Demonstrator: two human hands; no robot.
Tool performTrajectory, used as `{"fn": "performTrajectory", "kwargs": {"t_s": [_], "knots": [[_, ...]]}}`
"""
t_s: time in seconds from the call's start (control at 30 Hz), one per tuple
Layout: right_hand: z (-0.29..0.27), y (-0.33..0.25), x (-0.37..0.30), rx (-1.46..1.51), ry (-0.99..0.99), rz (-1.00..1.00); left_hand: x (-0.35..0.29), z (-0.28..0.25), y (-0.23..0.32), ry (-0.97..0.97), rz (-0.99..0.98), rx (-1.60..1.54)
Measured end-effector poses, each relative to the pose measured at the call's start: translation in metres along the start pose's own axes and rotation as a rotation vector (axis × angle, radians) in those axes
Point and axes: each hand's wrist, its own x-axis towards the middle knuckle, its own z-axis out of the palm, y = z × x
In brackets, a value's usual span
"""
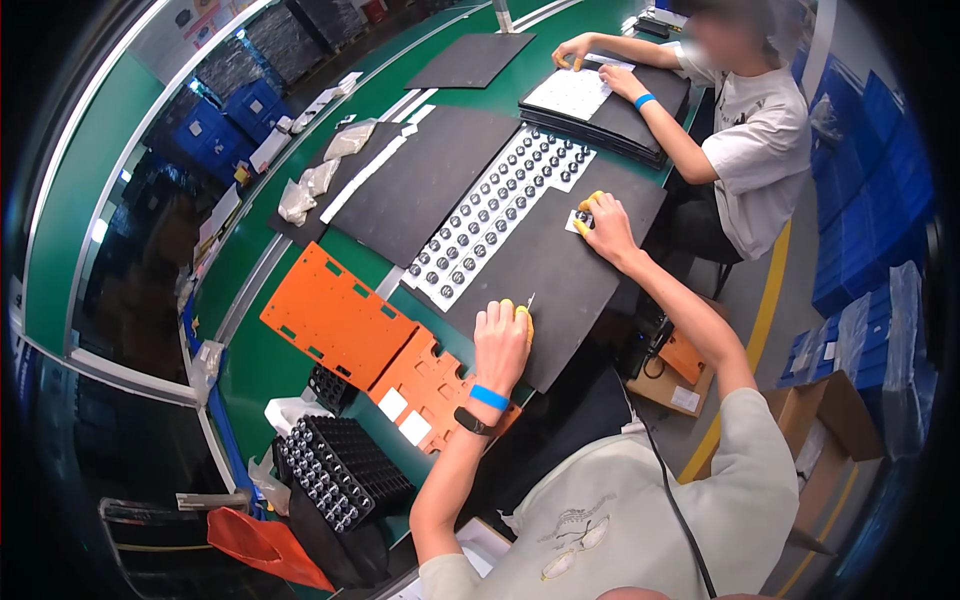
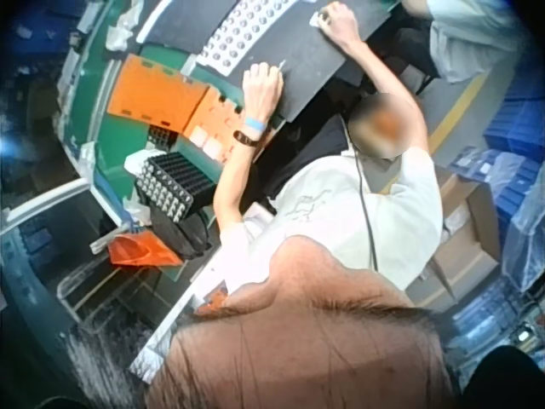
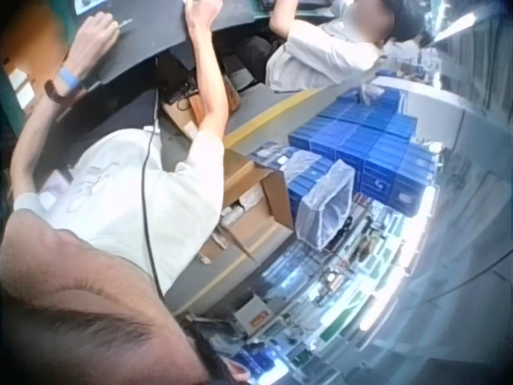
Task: The person places an orange tray into a machine, then removes it and places it on a workbench. They pick up small cylindrical components from a black tray and place them into slots on the orange tray. The person uses a yellow tool to press the components into place. They repeat this process for multiple components.
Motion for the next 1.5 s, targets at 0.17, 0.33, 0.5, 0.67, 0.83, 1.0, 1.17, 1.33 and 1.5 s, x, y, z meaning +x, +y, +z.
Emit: {"fn": "performTrajectory", "kwargs": {"t_s": [0.17,0.33,0.5,0.67,0.83,1.0,1.17,1.33,1.5], "knots": [[0.024,0.003,0.031,-0.05,0.112,-0.025,-0.002,0.009,-0.015,0.131,-0.051,-0.07],[0.044,0.013,0.05,-0.126,0.123,-0.034,-0.001,0.007,-0.018,0.157,-0.079,-0.125],[0.051,0.012,0.059,-0.169,0.13,-0.025,-0.002,0.009,-0.018,0.169,-0.082,-0.147],[0.056,0.011,0.063,-0.167,0.125,-0.055,-0.002,0.009,-0.019,0.173,-0.084,-0.175],[0.057,0.008,0.066,-0.159,0.083,-0.033,-0.002,0.008,-0.02,0.173,-0.101,-0.186],[0.043,-0.02,0.061,-0.062,0.224,-0.078,-0.002,0.008,-0.02,0.228,-0.319,-0.454],[0.001,-0.104,0.028,0.575,0.069,-0.046,-0.015,0.023,-0.038,0.135,-0.912,-1.572],[-0.044,-0.169,-0.008,0.923,-0.274,-0.25,-0.02,0.019,-0.042,0.122,-0.884,-2.46],[-0.045,-0.187,-0.022,0.923,-0.295,-0.092,-0.016,0.016,-0.035,0.062,-0.894,-2.545]]}}
